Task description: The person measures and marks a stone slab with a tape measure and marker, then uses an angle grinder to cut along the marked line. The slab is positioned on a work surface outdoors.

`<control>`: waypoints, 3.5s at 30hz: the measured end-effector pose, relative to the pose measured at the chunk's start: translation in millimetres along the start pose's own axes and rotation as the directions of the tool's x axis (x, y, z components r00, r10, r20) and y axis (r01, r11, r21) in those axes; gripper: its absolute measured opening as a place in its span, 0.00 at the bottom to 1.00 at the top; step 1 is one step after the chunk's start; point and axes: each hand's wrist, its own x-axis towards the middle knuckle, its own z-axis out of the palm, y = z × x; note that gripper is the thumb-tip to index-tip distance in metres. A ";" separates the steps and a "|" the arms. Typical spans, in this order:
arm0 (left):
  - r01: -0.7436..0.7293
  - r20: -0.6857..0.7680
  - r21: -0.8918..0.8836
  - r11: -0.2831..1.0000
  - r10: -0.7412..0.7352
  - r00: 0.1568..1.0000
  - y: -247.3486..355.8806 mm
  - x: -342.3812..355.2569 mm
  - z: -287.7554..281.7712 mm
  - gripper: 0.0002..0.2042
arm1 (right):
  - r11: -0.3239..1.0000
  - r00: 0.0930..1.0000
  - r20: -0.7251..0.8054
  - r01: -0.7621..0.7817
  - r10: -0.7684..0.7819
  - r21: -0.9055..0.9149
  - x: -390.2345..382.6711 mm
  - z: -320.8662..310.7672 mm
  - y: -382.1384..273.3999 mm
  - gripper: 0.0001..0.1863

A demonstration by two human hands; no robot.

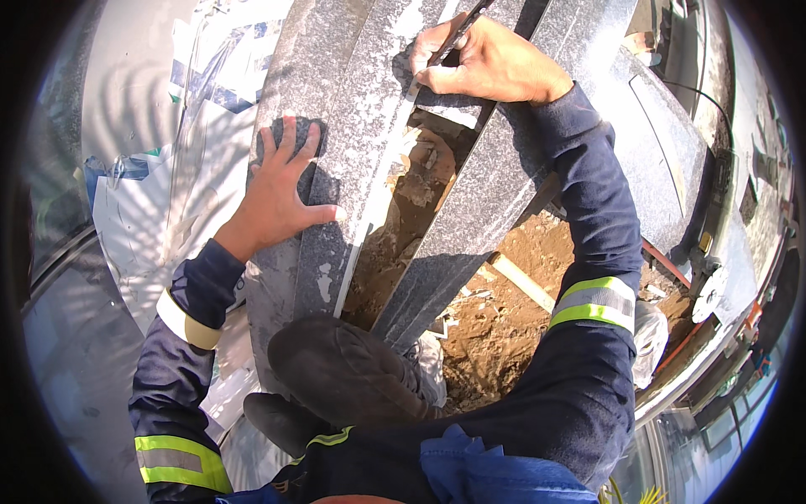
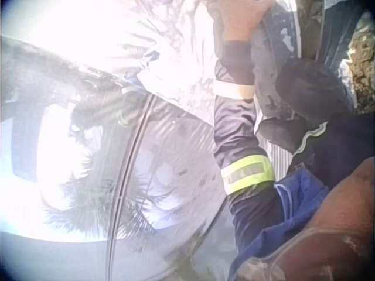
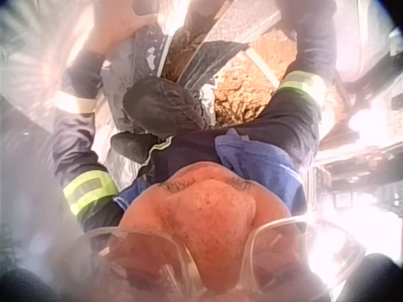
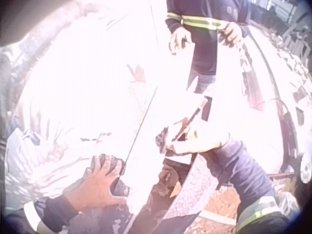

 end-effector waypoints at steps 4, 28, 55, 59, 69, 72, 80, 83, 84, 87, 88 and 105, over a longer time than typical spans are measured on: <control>-0.007 0.003 0.018 1.000 0.007 1.000 1.0 0.9 -2.1 0.60 | 0.998 0.998 -0.013 0.067 -0.067 0.010 -0.4 1.4 10.1 0.10; -0.024 -0.076 -0.065 0.998 0.019 0.997 17.3 -27.4 -9.0 0.55 | 0.998 0.681 -0.732 -0.064 0.025 -0.025 -78.5 125.9 -149.9 0.12; 0.084 -0.223 -0.967 0.242 -0.634 -0.740 71.3 -872.8 542.1 0.19 | 0.685 0.346 0.876 0.728 -0.335 -0.025 -7.3 659.3 -507.6 0.04; 0.376 0.174 -0.828 -0.417 -0.827 -0.535 180.6 -842.3 742.7 0.25 | 0.500 0.250 0.955 0.855 -0.163 -0.139 -16.7 734.8 -444.1 0.09; 0.566 0.187 -0.757 -0.325 -0.939 -0.289 246.3 -820.6 788.9 0.36 | 0.628 0.739 0.571 0.643 -0.357 -0.440 -83.0 859.2 -372.2 0.18; 0.579 0.170 -0.759 -0.297 -0.949 -0.265 246.8 -822.1 795.6 0.37 | 0.682 0.826 0.466 0.541 -0.318 -0.492 -92.3 867.7 -365.1 0.18; 0.594 0.108 -0.766 -0.246 -0.960 -0.257 250.4 -824.6 816.5 0.38 | 0.711 0.875 0.380 0.470 -0.299 -0.524 -89.4 865.2 -365.1 0.21; 0.574 0.032 -0.804 -0.158 -0.974 -0.224 226.8 -805.4 795.8 0.37 | 0.707 0.871 0.379 0.479 -0.312 -0.520 -88.0 871.4 -356.8 0.23; 0.576 0.011 -0.805 -0.141 -0.975 -0.223 223.1 -803.3 791.7 0.37 | 0.705 0.878 0.378 0.465 -0.293 -0.535 -87.6 872.0 -359.3 0.23; 0.601 -0.042 -0.795 -0.089 -0.979 -0.199 210.8 -809.7 799.6 0.36 | 0.708 0.906 0.357 0.406 -0.228 -0.578 -96.9 860.3 -360.5 0.23; 0.611 -0.057 -0.788 -0.068 -0.981 -0.183 206.1 -811.8 806.9 0.36 | 0.707 0.905 0.362 0.405 -0.222 -0.579 -99.7 857.9 -359.7 0.23; 0.763 -0.083 -0.594 -0.256 -0.924 -0.374 128.9 -791.0 825.0 0.32 | 0.863 0.909 0.375 0.329 -0.180 -0.383 -101.7 856.3 -361.9 0.25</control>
